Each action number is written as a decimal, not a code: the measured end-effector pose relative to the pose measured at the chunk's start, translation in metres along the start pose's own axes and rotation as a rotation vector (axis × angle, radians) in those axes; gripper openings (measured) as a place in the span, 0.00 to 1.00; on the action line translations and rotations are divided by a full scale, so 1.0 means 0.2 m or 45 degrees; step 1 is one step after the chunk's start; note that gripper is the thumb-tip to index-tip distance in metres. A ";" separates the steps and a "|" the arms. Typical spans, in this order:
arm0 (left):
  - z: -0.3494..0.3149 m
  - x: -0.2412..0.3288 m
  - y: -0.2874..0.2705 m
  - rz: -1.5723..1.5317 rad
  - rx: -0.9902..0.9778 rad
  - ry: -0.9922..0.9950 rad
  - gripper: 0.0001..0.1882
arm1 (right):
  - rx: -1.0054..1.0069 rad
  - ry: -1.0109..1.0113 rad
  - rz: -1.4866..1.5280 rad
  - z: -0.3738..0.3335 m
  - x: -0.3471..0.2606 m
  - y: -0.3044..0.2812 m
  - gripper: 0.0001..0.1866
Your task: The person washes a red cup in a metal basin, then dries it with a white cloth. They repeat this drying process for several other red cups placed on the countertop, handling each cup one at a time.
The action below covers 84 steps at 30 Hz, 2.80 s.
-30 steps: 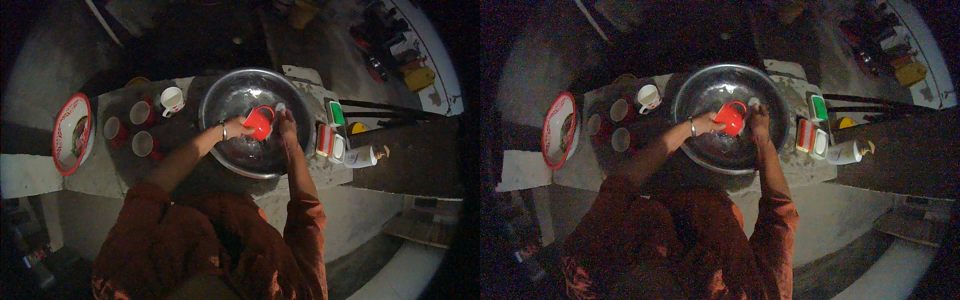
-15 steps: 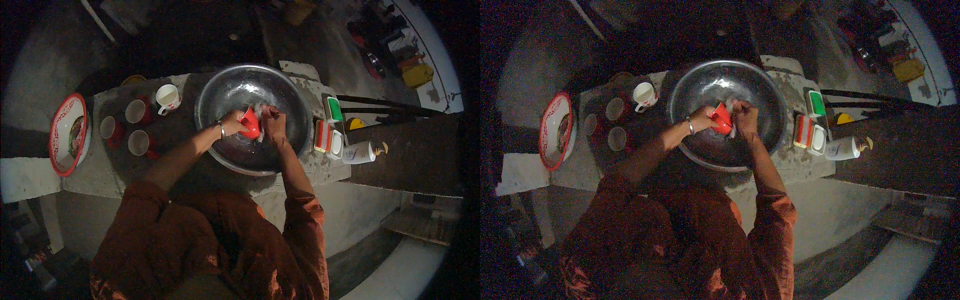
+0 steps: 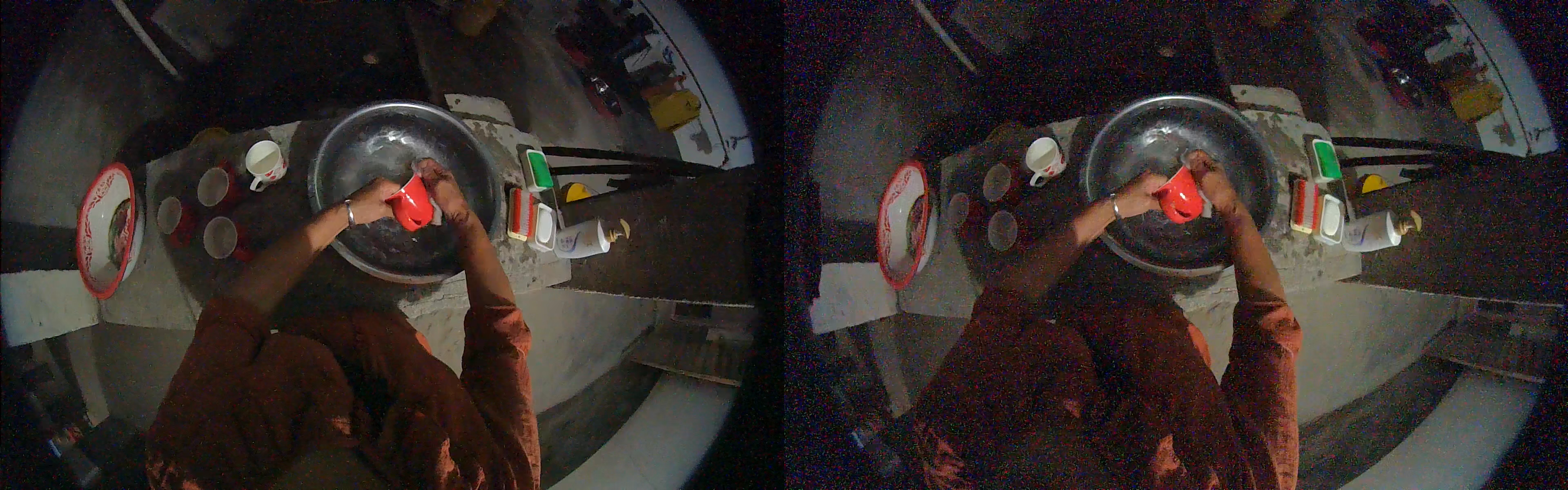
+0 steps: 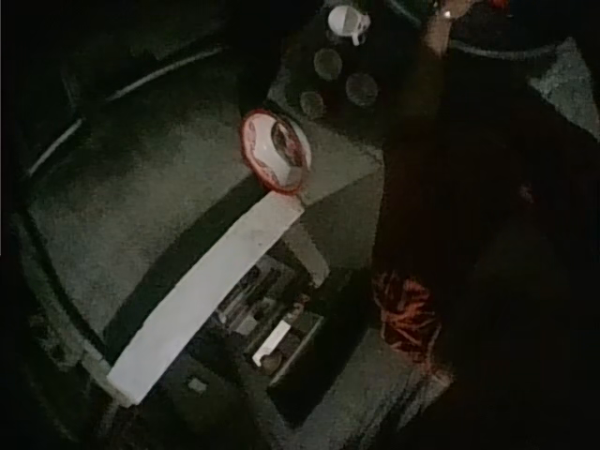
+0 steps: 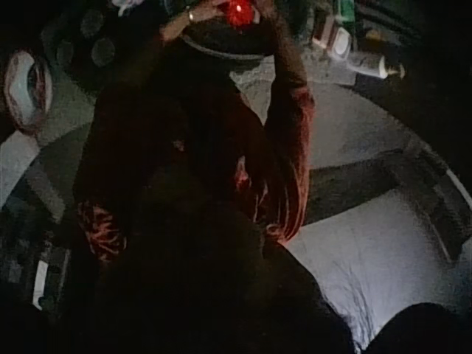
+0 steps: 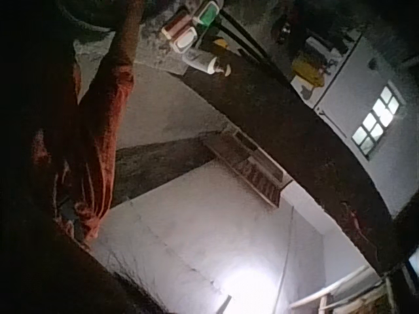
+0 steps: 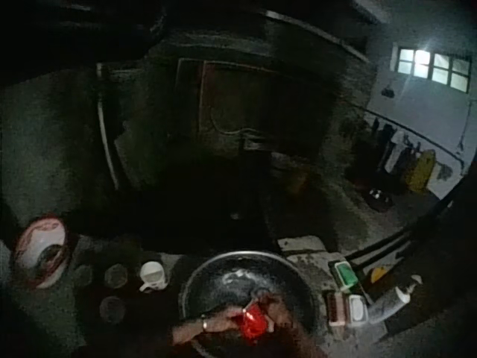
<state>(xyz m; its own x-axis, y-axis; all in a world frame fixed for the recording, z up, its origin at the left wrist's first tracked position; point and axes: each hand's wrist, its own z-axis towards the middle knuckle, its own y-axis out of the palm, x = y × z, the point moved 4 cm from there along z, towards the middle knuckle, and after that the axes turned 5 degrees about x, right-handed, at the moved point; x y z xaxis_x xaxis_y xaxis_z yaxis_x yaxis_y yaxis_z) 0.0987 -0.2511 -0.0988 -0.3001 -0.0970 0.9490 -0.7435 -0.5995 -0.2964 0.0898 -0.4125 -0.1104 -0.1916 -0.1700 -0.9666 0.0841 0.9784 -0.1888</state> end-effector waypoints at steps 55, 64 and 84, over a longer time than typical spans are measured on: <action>0.15 -0.30 -0.05 -1.023 0.199 -1.073 0.37 | -0.341 -0.178 0.124 -0.23 -0.12 0.24 0.28; 0.16 -0.09 -0.11 -0.383 0.482 -0.250 0.39 | 0.112 0.240 0.815 -0.18 -0.18 0.17 0.17; 0.25 -0.26 -0.16 -0.890 0.341 -0.698 0.35 | -0.006 0.144 0.724 -0.11 0.00 0.21 0.17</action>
<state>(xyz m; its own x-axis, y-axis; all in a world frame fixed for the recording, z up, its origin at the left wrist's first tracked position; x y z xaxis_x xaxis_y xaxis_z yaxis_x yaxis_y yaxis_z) 0.1683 -0.2668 -0.1336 0.5394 0.0344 0.8414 -0.4657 -0.8202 0.3321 0.0715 -0.3685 -0.1148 -0.2208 0.3961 -0.8913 0.2003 0.9128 0.3560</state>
